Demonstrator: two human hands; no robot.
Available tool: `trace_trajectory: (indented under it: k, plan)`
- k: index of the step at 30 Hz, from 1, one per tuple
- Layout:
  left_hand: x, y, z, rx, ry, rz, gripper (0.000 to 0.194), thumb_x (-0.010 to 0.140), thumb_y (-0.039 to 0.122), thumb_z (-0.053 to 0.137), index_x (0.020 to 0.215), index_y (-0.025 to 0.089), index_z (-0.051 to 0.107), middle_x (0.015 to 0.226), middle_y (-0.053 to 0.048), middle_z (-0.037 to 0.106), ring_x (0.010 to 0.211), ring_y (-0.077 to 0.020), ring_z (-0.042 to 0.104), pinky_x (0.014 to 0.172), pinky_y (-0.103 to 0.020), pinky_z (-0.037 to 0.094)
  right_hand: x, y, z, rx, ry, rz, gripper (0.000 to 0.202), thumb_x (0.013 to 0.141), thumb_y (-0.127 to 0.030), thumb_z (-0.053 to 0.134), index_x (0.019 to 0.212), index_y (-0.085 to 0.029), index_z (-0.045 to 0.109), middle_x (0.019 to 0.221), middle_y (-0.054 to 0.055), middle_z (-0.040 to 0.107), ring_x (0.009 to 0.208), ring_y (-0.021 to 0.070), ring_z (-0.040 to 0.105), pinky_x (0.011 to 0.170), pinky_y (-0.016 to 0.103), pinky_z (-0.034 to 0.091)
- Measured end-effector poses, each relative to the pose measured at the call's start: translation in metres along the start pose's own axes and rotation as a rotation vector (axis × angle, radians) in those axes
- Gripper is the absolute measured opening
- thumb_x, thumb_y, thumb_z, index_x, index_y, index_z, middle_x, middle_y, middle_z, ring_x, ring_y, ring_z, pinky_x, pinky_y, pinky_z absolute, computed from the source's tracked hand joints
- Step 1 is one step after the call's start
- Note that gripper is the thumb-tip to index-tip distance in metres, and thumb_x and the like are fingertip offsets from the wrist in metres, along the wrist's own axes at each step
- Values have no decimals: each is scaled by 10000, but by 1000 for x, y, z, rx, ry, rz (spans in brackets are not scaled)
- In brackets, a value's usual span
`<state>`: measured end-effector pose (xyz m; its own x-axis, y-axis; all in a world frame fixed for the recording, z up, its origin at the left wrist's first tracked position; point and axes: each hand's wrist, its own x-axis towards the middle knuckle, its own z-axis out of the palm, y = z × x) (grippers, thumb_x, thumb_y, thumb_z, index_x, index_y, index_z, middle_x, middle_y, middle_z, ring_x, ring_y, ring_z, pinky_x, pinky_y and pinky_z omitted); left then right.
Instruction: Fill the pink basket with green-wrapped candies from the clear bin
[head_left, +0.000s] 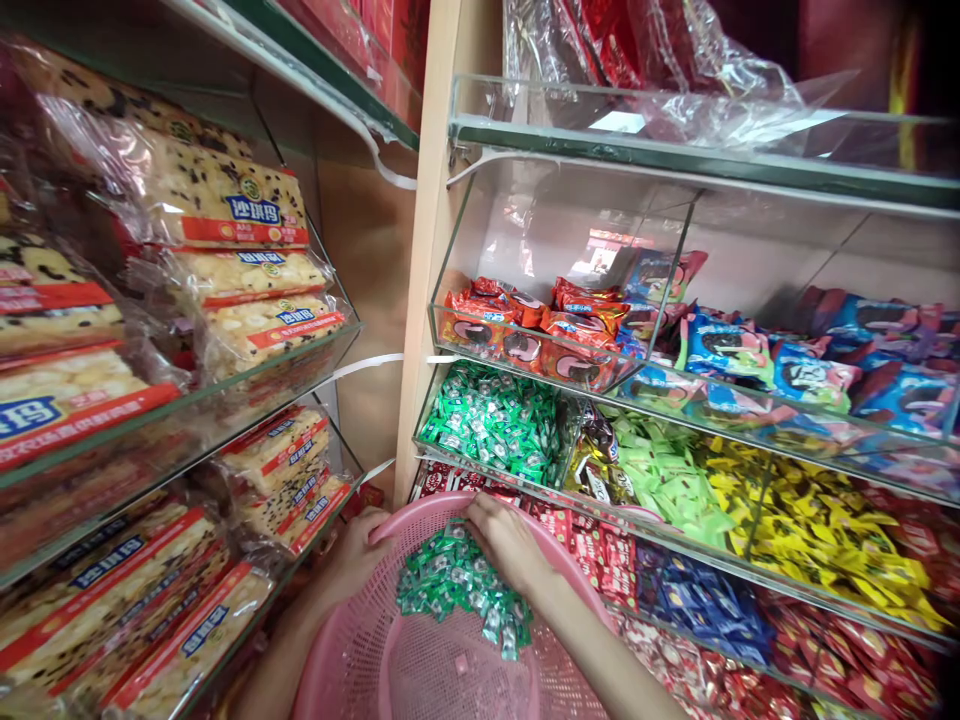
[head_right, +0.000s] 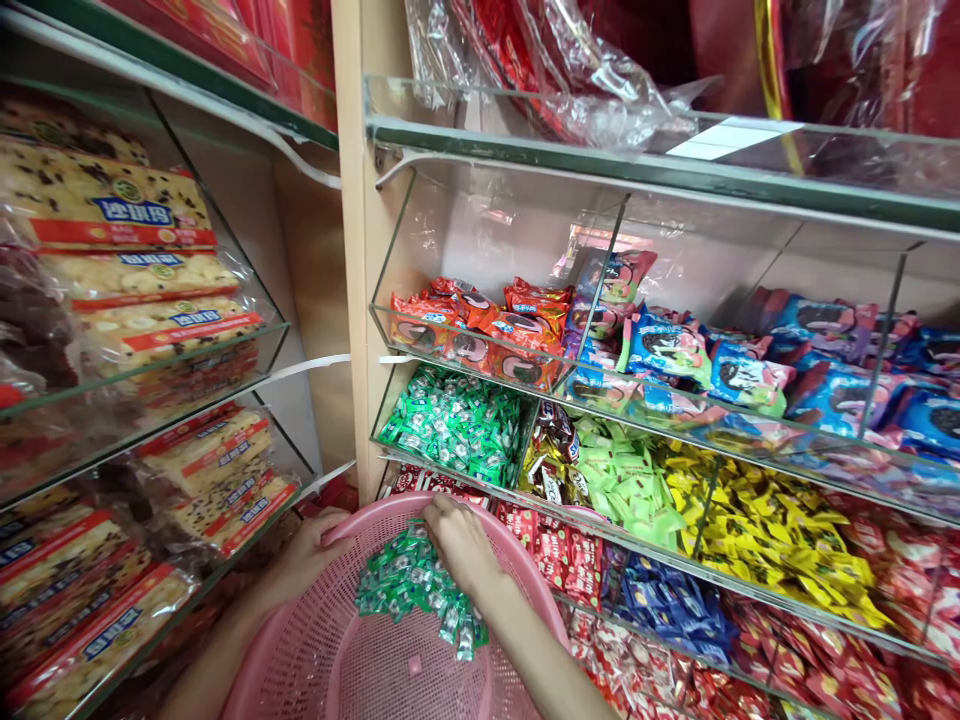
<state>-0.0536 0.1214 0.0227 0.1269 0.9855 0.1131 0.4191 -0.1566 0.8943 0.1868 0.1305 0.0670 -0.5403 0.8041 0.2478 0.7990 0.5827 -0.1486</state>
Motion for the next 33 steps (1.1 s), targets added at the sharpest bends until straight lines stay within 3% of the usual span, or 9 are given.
trace_trajectory:
  k: [5,11,33]
  plan:
    - [-1,1,0,-4,1,0,151,704,244,563,734,151,678,801,-25,622,808,-206,580,748,-288,445,2,6,21,-107,-14,-32,188,912,-165,405,927,-197,590,906,44,581,886,176,534,781,278,394]
    - [-1,1,1,6,10,-3,173,697,239,550,753,145,683,819,-27,625,798,-204,581,746,-296,445,-1,10,34,-175,15,-25,174,915,-175,413,899,-195,585,910,41,575,887,179,516,790,301,372]
    - [-4,12,1,-43,39,-13,126,661,246,601,679,154,685,777,-21,634,777,-200,572,756,-294,442,-12,11,38,-213,15,-60,179,913,-274,439,929,-188,596,896,51,568,891,188,509,785,318,351]
